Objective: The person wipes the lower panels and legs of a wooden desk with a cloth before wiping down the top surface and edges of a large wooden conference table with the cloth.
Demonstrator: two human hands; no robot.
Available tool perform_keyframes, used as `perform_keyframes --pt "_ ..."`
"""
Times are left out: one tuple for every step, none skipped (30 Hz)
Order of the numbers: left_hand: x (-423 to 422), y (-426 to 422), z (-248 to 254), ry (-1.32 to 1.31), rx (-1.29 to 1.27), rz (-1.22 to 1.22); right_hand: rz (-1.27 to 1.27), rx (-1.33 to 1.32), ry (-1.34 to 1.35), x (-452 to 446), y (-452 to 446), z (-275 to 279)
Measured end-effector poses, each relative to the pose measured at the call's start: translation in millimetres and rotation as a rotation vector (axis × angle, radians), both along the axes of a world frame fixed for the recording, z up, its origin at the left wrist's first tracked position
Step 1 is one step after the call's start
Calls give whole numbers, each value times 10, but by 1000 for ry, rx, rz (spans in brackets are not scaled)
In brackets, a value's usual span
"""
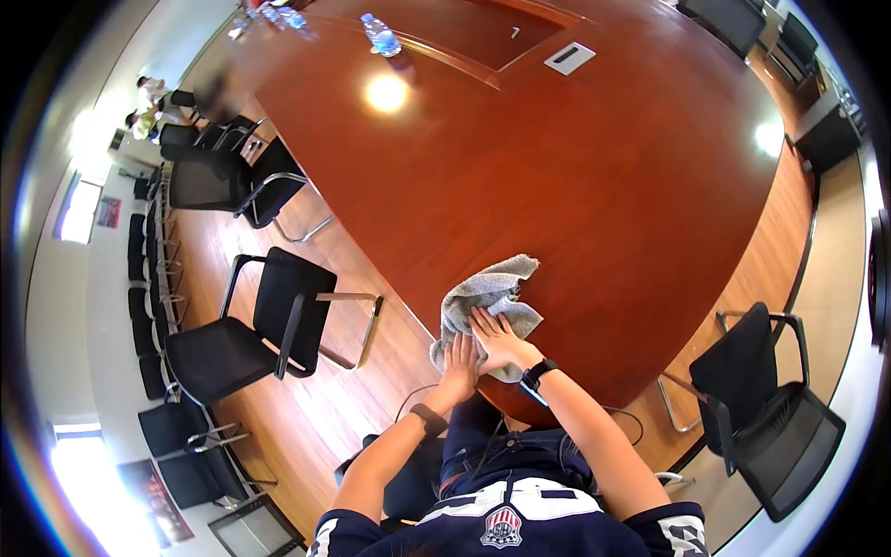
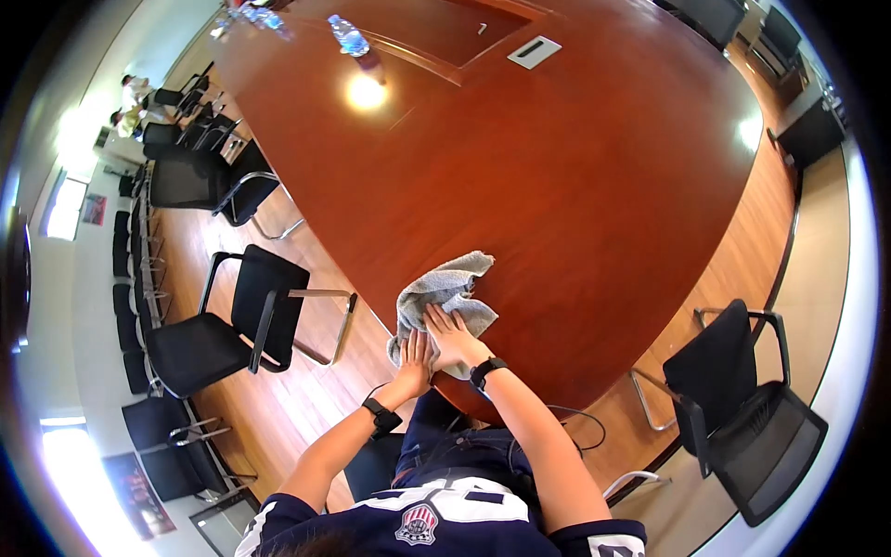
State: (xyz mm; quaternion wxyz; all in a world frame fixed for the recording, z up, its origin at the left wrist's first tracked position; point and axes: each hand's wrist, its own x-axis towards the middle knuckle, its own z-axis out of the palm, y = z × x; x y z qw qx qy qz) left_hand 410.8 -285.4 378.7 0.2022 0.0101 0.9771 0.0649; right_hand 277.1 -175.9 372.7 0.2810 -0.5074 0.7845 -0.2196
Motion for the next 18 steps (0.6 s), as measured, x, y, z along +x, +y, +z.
perform_keyframes --pt "11 -102 -61 22 70 -13 14 11 -9 -62 -74 0" --pt "-33 -151 16 -19 127 -34 30 21 -18 -118 -127 7" --pt "-133 -228 178 -59 183 -53 55 11 -9 -189 -195 78" --pt "-191 -336 252 -99 238 -75 83 6 18 -266 -274 111" --pt "-193 -444 152 -79 326 -74 90 25 5 -319 -353 98" --pt "-218 -551 125 -90 393 -82 94 45 -3 -384 -438 161" --pt "-249 -635 92 -98 465 -88 87 63 -69 -414 -460 237" --pt "-263 -682 96 -110 543 -87 80 69 -61 -433 -478 267" --pt "-282 -722 79 -125 524 -154 78 77 -57 -432 -474 275" --pt "-305 -772 55 -107 583 -167 80 87 -53 -433 -490 288" --pt "-315 -807 27 -90 640 -175 69 97 -11 -438 -495 315" --pt "-310 -845 19 -72 696 -178 55 84 14 -426 -508 300" --pt "-328 -880 27 -16 708 -192 53 100 11 -452 -525 302" --pt "-372 -923 74 -45 781 -159 53 112 11 -472 -541 360" --pt "-371 -951 57 -32 791 -142 22 115 1 -477 -580 417" --pt "-392 -1009 29 -13 796 -134 -2 128 5 -462 -637 433" --pt "-438 -1089 11 -1 773 -156 -29 143 13 -451 -675 450" --pt "-474 -1158 -5 9 753 -177 -57 160 19 -442 -706 464"
